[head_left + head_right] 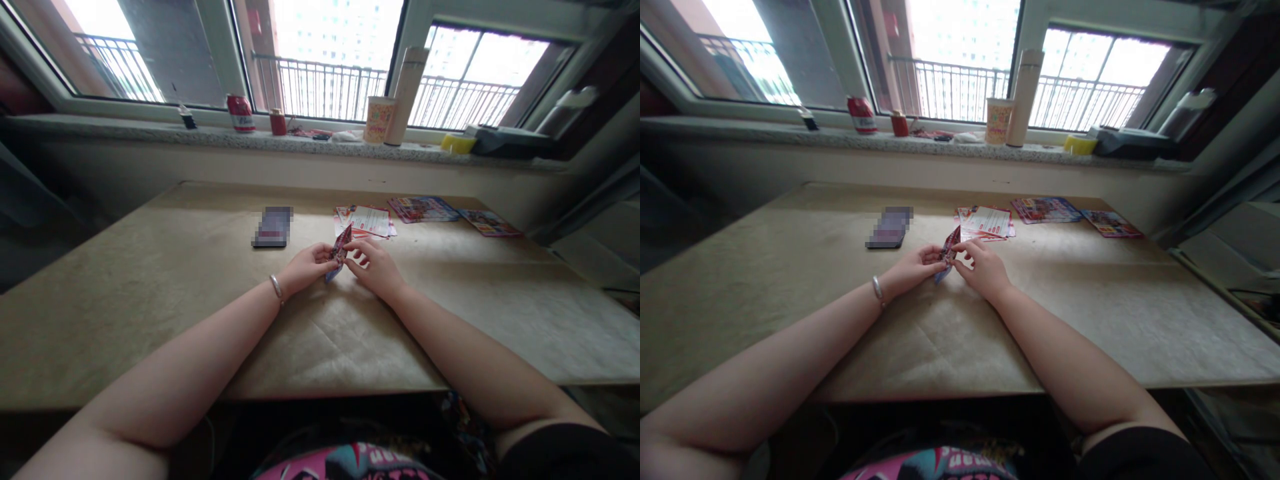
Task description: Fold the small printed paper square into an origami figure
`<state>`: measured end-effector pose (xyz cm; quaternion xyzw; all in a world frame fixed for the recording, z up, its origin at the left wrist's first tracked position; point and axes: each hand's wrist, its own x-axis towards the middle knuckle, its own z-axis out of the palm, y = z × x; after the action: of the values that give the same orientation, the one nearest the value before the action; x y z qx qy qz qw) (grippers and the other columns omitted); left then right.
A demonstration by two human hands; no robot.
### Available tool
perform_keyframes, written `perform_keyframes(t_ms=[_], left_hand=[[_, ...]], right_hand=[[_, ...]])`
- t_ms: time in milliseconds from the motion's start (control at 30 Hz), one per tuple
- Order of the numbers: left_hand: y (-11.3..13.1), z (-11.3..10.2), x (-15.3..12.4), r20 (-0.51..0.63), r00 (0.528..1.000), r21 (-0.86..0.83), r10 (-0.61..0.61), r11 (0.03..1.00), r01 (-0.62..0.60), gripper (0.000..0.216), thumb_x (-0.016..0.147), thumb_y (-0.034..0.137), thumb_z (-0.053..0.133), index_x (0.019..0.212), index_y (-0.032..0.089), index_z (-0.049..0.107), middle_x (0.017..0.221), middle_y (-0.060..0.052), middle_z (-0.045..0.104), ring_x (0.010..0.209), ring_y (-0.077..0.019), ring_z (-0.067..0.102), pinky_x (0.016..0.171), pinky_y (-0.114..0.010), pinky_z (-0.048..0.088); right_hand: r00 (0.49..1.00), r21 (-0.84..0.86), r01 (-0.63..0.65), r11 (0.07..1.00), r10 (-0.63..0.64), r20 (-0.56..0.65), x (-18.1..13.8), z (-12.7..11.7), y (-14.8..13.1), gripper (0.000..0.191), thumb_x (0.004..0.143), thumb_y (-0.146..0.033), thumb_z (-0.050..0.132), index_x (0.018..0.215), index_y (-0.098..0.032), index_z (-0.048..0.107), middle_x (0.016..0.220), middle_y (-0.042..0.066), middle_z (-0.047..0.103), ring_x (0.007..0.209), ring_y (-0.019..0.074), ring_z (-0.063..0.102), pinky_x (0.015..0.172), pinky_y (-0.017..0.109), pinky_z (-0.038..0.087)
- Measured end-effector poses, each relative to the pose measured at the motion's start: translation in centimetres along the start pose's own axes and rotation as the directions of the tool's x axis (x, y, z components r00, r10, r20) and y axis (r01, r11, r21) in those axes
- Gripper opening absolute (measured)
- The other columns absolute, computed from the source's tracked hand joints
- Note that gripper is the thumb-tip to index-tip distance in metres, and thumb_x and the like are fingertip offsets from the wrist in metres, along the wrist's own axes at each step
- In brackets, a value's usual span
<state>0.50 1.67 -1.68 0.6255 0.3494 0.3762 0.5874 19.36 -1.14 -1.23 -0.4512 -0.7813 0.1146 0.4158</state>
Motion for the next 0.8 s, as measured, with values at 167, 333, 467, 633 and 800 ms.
perform_keyframes(t_ms=[167,333,467,633,800], left_hand=[[-0.1,0.0,0.0,-0.010,1.000,-0.010,0.002,1.000,-0.002,0.042,0.063,0.031,0.079,0.094,0.014,0.057,0.092,-0.005,0.068,0.086,-0.0160,0.064,0.084,-0.033,0.048],[-0.1,0.2,-0.1,-0.048,0.997,0.063,0.052,0.997,-0.049,0.044,0.063,0.041,0.078,0.090,0.014,0.057,0.083,-0.003,0.066,0.078,-0.0148,0.063,0.077,-0.030,0.048],[0.3,0.4,-0.3,-0.065,0.993,0.114,0.103,0.989,-0.095,0.043,0.066,0.045,0.075,0.091,0.013,0.057,0.085,-0.004,0.066,0.078,-0.0150,0.062,0.077,-0.031,0.047],[0.2,0.4,-0.4,-0.051,0.991,0.144,0.123,0.983,-0.114,0.042,0.067,0.044,0.074,0.090,0.013,0.058,0.090,-0.005,0.066,0.081,-0.0159,0.061,0.078,-0.032,0.048],[0.0,0.3,-0.3,-0.025,0.993,0.101,0.112,0.989,-0.109,0.041,0.068,0.043,0.075,0.091,0.013,0.060,0.089,-0.005,0.066,0.082,-0.0151,0.062,0.079,-0.031,0.047]], right_hand=[[0.998,0.082,0.059,0.995,-0.058,-0.006,0.1,0.1,-0.1,0.011,0.082,-0.027,0.059,0.091,-0.023,0.065,0.097,0.004,0.060,0.076,0.0111,0.058,0.058,0.022,0.051],[0.999,0.228,0.031,0.973,-0.022,-0.039,0.1,0.7,0.2,0.012,0.078,-0.029,0.062,0.086,-0.021,0.057,0.092,0.002,0.059,0.074,0.0111,0.058,0.053,0.021,0.049],[0.993,0.365,-0.049,0.930,0.084,-0.079,-0.1,1.1,0.1,0.031,0.075,-0.031,0.066,0.099,-0.023,0.048,0.092,0.001,0.060,0.068,0.0100,0.059,0.053,0.021,0.047],[0.995,0.388,-0.096,0.917,0.079,0.060,-0.1,0.3,-0.1,0.023,0.083,-0.032,0.058,0.103,-0.021,0.054,0.091,0.004,0.065,0.077,0.0130,0.061,0.061,0.024,0.048],[0.993,0.366,-0.112,0.924,0.091,0.073,0.1,-0.1,-0.2,0.017,0.083,-0.032,0.056,0.093,-0.019,0.061,0.089,0.004,0.066,0.077,0.0136,0.061,0.063,0.025,0.048]])
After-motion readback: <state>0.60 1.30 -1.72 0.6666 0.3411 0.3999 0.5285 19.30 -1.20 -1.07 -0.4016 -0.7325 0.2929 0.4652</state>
